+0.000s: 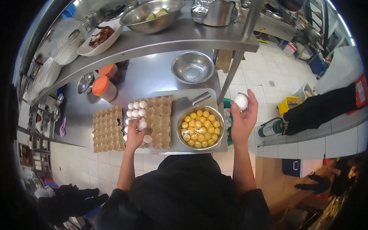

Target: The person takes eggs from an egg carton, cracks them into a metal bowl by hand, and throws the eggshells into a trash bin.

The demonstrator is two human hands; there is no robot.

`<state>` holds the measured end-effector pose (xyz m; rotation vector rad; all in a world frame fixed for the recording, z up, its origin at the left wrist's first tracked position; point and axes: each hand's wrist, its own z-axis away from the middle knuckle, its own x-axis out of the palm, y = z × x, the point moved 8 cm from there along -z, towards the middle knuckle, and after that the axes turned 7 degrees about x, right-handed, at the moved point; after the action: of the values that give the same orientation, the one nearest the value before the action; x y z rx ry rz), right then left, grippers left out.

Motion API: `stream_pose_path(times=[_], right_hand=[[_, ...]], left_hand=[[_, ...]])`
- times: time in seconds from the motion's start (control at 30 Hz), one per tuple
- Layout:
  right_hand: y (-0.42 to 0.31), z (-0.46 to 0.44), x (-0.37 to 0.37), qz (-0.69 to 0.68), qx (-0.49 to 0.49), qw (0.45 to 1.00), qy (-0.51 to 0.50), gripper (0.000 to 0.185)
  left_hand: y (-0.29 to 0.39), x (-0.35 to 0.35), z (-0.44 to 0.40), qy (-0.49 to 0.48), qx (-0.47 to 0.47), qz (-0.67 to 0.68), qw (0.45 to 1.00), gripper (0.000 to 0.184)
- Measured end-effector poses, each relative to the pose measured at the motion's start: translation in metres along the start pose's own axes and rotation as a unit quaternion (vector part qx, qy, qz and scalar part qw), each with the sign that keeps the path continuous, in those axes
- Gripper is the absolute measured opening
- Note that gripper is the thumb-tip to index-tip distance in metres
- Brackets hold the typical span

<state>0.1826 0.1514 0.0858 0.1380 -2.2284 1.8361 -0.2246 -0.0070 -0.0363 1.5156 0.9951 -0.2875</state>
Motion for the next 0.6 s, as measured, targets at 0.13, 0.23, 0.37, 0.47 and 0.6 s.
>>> stream_pose_path(times=[0.13, 0.23, 0.37, 0.47, 0.6], right_hand=[[-0.082, 0.056, 0.022, -0.003, -0.317, 0.948, -0.024, 0.052], [-0.057, 0.095, 0.031, 0.11, -0.441, 0.888, -0.067, 0.052], [0.017, 0.081, 0.07, 0.343, -0.165, 0.889, -0.254, 0.043], [0.052, 0.064, 0.038, 0.207, -0.061, 0.959, -0.185, 0.041], [0.086, 0.044, 0.006, -0.046, 0.257, 0.958, -0.115, 0.036]], left_hand=[[0.071, 0.034, -0.014, -0.064, 0.008, 0.301, 0.951, 0.053], [0.148, 0.1, -0.008, -0.165, -0.006, 0.456, 0.874, 0.054], [0.181, 0.142, -0.012, -0.219, 0.024, 0.469, 0.855, 0.054], [0.173, 0.166, -0.01, -0.242, -0.021, 0.503, 0.83, 0.054], [0.173, 0.169, -0.021, -0.243, -0.017, 0.501, 0.831, 0.055]])
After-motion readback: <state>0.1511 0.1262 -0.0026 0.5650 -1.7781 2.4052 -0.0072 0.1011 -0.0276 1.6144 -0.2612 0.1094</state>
